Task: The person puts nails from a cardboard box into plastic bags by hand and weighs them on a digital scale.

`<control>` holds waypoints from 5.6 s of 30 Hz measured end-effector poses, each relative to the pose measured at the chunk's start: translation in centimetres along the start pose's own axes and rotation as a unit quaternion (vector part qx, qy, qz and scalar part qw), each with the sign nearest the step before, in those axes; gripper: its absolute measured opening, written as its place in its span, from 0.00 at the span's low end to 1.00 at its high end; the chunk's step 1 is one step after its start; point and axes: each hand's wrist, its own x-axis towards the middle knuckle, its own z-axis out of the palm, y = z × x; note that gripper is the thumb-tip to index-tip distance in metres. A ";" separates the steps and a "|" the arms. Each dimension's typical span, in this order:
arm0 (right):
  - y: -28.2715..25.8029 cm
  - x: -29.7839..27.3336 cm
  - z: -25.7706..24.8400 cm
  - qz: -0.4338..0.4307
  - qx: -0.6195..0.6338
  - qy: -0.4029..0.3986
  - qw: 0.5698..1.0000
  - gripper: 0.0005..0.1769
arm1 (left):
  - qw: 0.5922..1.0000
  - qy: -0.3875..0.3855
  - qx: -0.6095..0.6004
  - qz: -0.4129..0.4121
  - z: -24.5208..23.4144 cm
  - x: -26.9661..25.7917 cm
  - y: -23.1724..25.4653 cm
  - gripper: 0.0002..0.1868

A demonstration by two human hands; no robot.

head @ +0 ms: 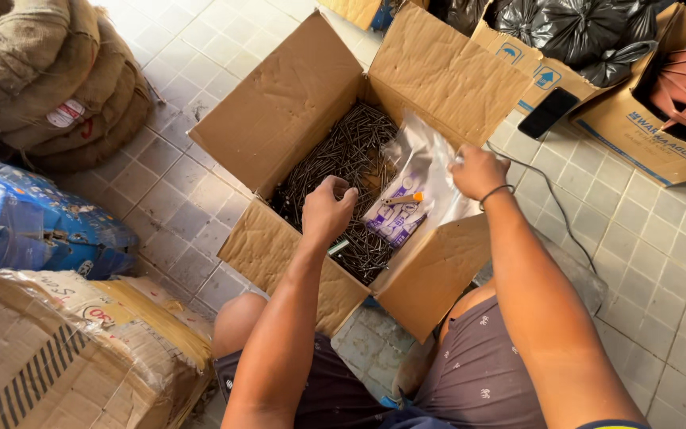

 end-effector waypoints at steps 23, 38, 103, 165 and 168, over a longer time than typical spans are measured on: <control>-8.2 -5.7 -2.4 -0.115 0.331 0.113 0.930 0.14 | 0.841 0.181 0.313 0.402 5.7 -3.6 0.6 0.33; -7.7 -11.2 -3.2 -0.246 0.535 -0.070 0.805 0.26 | 0.982 0.117 -0.143 0.049 3.3 -0.8 -1.0 0.16; -9.5 -8.6 2.2 -0.330 0.139 0.126 0.925 0.16 | 0.978 0.105 -0.175 0.036 5.3 -0.2 -2.3 0.09; -9.5 -7.8 2.5 -0.372 0.079 0.108 0.919 0.34 | 0.990 0.133 -0.017 -0.039 4.5 1.7 -3.0 0.12; -10.6 -9.4 1.7 -0.496 0.096 0.224 0.833 0.24 | 0.986 0.151 -0.052 -0.056 4.5 2.5 -3.8 0.10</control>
